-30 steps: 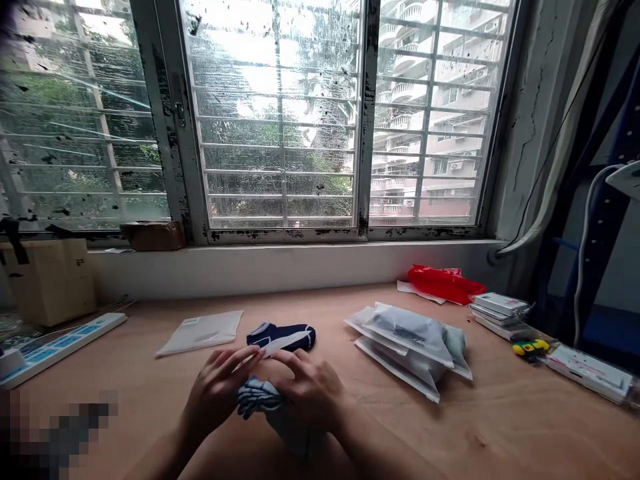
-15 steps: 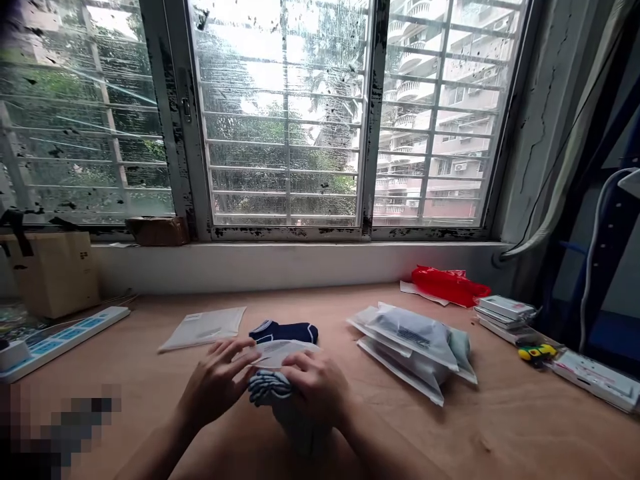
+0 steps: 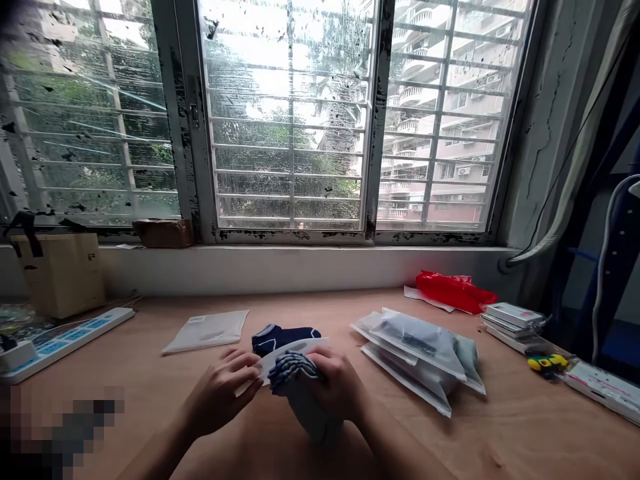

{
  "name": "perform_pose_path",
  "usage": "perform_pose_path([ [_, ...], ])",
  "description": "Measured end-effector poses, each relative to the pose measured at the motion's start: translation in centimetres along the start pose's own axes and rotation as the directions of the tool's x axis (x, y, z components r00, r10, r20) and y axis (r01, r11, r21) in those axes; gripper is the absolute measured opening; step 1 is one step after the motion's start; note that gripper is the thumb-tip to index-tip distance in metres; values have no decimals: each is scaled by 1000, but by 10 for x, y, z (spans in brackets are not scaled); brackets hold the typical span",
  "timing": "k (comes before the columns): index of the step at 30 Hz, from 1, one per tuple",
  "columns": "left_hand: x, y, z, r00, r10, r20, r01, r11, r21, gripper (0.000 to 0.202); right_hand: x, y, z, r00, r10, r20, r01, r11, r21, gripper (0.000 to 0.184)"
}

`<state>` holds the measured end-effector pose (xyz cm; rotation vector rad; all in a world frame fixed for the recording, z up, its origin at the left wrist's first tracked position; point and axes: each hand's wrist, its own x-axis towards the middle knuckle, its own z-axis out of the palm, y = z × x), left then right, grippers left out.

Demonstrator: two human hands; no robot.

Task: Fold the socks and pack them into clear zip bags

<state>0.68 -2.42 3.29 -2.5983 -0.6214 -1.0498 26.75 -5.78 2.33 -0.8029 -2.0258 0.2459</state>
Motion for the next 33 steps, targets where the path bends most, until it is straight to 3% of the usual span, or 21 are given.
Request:
perform_pose_path([
  [5, 1, 6, 3, 999, -34, -39, 32, 998, -51, 23, 8, -6, -12, 998, 61, 32, -64, 988, 139, 18],
  [9, 0, 7, 8, 998, -32, -62, 28, 998, -62, 20, 29, -10, -32, 977, 209, 44, -214, 947, 242, 30],
  [13, -5, 6, 14, 995, -57, -78, 54, 998, -40, 18, 67, -27, -66, 941, 246, 234, -319, 875, 364, 34],
  [16, -8, 7, 16, 995, -65, -81, 63, 998, -29, 18, 90, -47, -94, 907, 231, 351, -358, 862, 359, 36],
  [20, -7, 11, 16, 997, -30, -76, 29, 999, -15, 18, 98, -58, -114, 927, 237, 291, -328, 888, 322, 38],
  [24, -7, 16, 22, 997, -5, -75, 4, 1000, -21, 19, 97, -44, -113, 927, 287, 243, -354, 884, 306, 35],
  [27, -7, 20, 23, 994, -51, -94, 43, 995, -91, 20, 97, -35, -112, 923, 323, 209, -372, 887, 273, 32],
  [30, 0, 24, 13, 990, -139, -14, 135, 975, -176, 22, 99, -32, -116, 925, 342, 167, -370, 910, 187, 27],
  [33, 19, 28, -4, 988, -130, 85, 147, 959, -242, 27, 100, -33, -122, 930, 345, 126, -360, 924, 127, 26],
])
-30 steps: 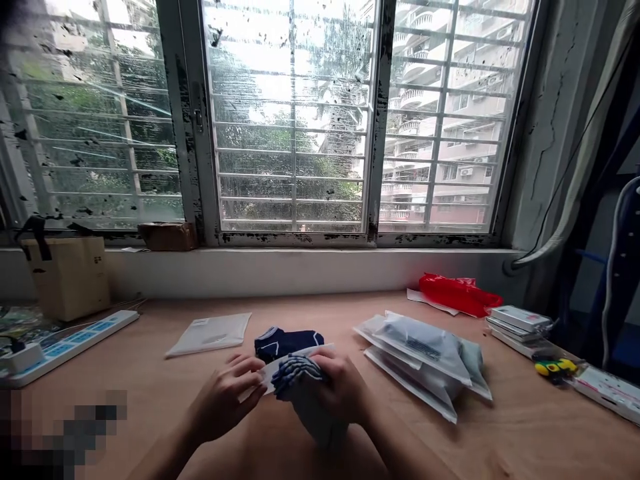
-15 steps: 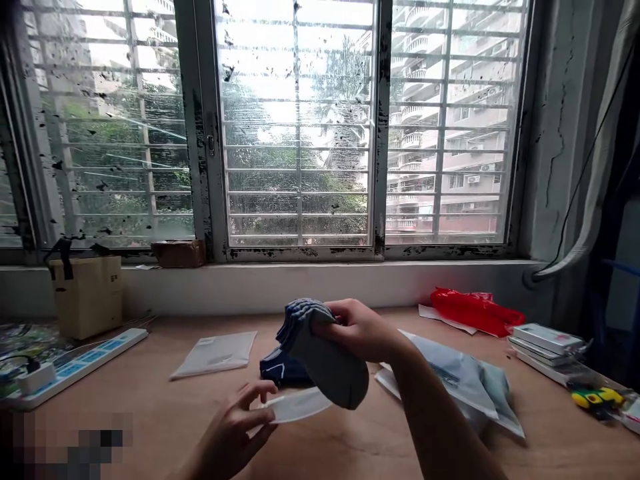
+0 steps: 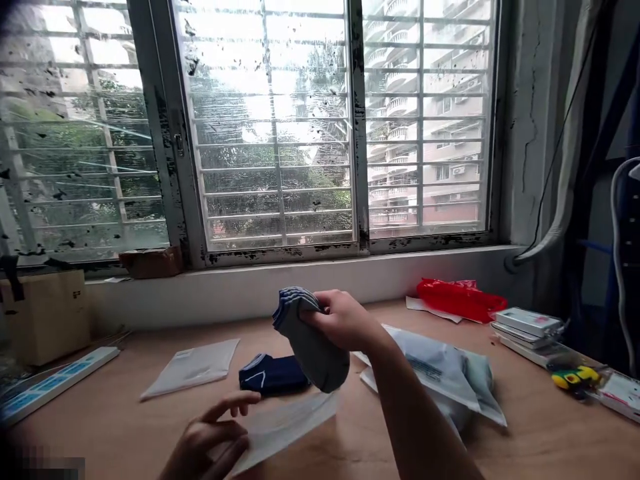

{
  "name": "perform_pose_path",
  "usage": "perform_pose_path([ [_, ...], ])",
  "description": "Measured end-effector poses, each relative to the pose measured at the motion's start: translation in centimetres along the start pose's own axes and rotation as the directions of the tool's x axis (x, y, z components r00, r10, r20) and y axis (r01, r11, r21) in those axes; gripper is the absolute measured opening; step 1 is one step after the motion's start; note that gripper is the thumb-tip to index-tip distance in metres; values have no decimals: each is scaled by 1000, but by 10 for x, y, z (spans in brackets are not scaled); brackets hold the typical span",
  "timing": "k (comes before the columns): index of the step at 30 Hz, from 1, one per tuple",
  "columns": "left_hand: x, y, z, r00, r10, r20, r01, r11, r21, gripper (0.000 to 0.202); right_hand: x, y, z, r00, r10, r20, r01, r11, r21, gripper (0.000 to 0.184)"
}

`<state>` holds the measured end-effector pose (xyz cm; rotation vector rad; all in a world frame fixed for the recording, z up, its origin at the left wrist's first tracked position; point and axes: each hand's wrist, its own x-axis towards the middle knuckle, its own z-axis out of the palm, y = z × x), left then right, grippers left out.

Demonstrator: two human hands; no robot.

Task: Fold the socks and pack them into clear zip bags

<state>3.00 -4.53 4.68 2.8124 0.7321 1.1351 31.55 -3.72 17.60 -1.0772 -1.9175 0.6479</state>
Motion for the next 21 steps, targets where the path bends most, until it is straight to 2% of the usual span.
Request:
perform_pose_path([
  [3, 27, 16, -16, 992, 71, 102, -61, 993, -100, 31, 0, 0, -5, 999, -5, -45, 4, 1000, -18, 26],
  [6, 59, 34, -31, 964, 64, 258, -25, 988, -154, 30, 1, 2, -8, 996, -5, -86, 2, 999, -32, 26],
  [7, 68, 39, -36, 935, 41, 352, 9, 990, -138, 30, 1, 3, -8, 996, -7, -93, 4, 999, -34, 26],
  [9, 83, 48, -48, 848, -11, 530, 63, 995, -80, 30, 1, 4, -8, 995, -11, -100, 7, 999, -40, 25],
  [11, 90, 53, -58, 782, -19, 623, 82, 994, -72, 32, 2, 6, -8, 994, -15, -111, 10, 999, -50, 26],
  [13, 89, 52, -65, 779, 10, 627, 93, 987, -131, 35, 3, 7, -6, 991, -20, -132, 12, 998, -56, 26],
  [17, 79, 44, -61, 848, 32, 528, 133, 953, -271, 50, 6, 9, -4, 966, -59, -251, 54, 998, -25, 29],
  [19, 76, 40, -54, 847, 38, 530, 147, 942, -303, 54, 7, 9, -3, 946, -73, -317, 84, 996, 20, 30],
  [21, 76, 37, -47, 818, 36, 573, 160, 944, -288, 53, 7, 8, -1, 937, -69, -342, 103, 991, 82, 32],
])
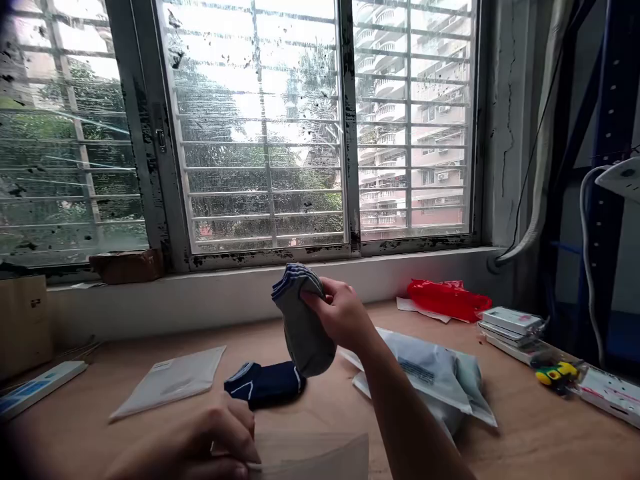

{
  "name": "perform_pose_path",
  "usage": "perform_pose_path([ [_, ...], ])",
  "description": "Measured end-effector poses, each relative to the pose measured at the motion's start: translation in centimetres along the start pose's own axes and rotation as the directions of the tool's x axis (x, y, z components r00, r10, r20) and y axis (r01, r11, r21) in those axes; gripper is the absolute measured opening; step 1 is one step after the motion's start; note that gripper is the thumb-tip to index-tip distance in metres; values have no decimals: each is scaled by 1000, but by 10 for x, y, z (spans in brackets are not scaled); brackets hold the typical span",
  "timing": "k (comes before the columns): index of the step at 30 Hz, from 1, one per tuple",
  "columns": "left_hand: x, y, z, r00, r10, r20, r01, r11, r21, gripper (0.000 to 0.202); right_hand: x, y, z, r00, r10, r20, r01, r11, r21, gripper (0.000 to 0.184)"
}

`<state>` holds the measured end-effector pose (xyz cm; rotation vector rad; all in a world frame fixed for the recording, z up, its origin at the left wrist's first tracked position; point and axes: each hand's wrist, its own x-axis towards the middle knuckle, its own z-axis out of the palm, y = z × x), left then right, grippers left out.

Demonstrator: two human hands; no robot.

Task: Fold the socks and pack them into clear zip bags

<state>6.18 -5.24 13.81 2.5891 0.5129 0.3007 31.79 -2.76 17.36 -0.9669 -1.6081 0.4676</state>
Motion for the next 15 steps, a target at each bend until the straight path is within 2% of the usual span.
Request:
perform_pose_path([
  [3, 5, -6, 6, 996, -78, 34, 78, 997, 17, 42, -1, -1, 3, 1000, -7, 13, 6, 994, 105, 32],
  [6, 6, -10, 12, 983, -181, -17, 180, 982, -65, 29, -2, 1, 9, 997, -79, -11, 80, 975, 209, 28],
  [8, 6, -12, 16, 972, -225, -63, 218, 970, -105, 28, -3, 4, 16, 989, -136, -58, 147, 957, 250, 25],
  [12, 6, -12, 18, 974, -190, -123, 178, 979, -101, 34, -6, 8, 31, 966, -212, -148, 240, 949, 205, 22],
  [15, 6, -13, 16, 971, -148, -188, 133, 987, -89, 34, -11, 6, 40, 963, -256, -82, 268, 943, 198, 20],
])
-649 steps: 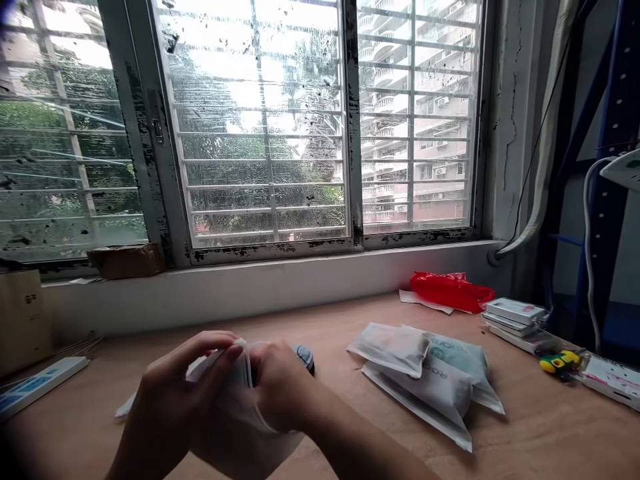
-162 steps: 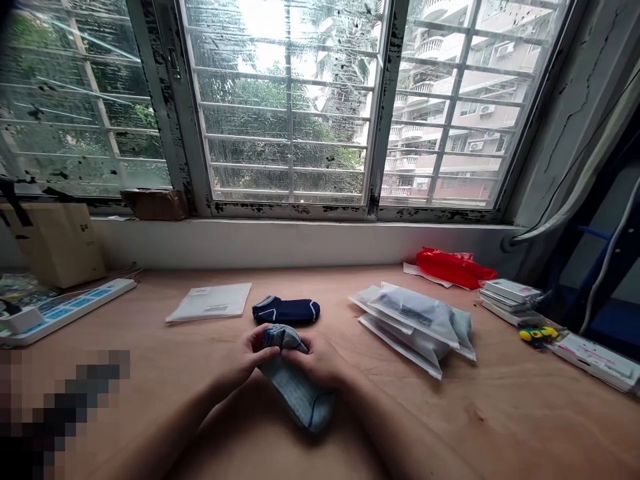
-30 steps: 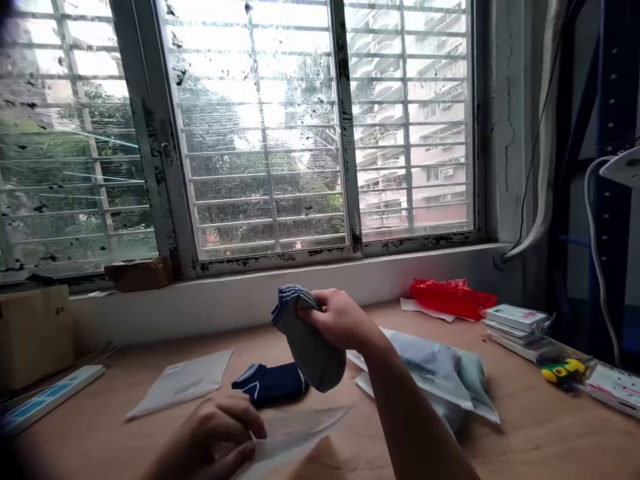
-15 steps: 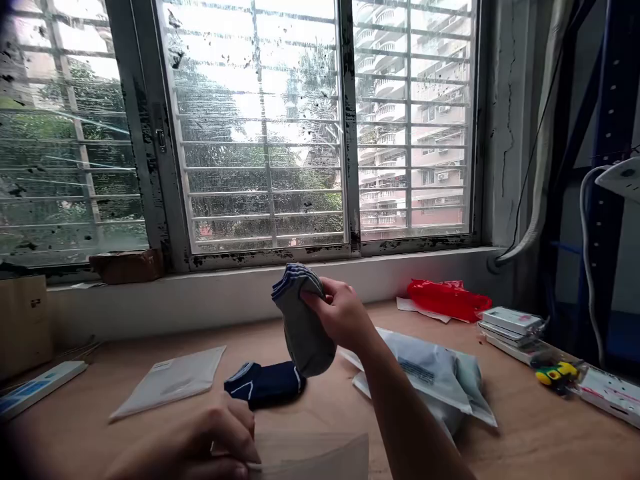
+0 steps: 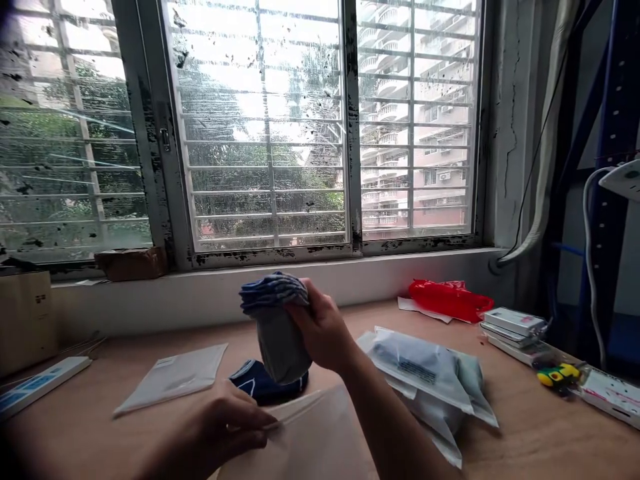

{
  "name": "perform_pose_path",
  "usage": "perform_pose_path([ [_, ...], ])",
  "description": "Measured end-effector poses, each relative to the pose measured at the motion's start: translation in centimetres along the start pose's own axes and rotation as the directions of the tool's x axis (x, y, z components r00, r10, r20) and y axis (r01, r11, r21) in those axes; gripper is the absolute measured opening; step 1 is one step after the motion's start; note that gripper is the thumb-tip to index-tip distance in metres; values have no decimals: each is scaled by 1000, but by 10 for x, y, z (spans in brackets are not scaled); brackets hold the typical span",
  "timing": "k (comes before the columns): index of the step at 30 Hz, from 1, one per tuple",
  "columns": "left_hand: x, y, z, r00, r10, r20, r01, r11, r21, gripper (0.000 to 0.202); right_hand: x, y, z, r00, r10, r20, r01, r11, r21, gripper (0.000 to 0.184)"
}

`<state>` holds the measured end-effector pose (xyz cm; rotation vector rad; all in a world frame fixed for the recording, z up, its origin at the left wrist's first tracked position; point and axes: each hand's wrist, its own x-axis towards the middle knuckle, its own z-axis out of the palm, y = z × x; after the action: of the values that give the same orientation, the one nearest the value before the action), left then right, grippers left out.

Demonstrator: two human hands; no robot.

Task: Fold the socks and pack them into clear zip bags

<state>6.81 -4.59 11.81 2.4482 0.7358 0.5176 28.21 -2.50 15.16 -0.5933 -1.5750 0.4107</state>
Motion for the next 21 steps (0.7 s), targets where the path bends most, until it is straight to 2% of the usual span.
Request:
perform_pose_path([
  [6, 0, -4, -13, 991, 102, -90, -90, 988, 126, 40, -5, -8, 6, 957, 9, 290, -20, 999, 32, 16],
  [11, -3, 3, -27, 989, 117, -95, -104, 986, 133, 35, -6, -7, -1, 921, 149, 359, -158, 987, -4, 23],
  [16, -4, 1, -31, 974, 165, -156, -134, 972, 196, 31, -6, -7, -5, 818, 253, 516, -246, 966, -83, 29],
  [21, -7, -2, -34, 975, 155, -161, -117, 968, 222, 24, -4, -3, -10, 736, 319, 597, -309, 943, -123, 34],
])
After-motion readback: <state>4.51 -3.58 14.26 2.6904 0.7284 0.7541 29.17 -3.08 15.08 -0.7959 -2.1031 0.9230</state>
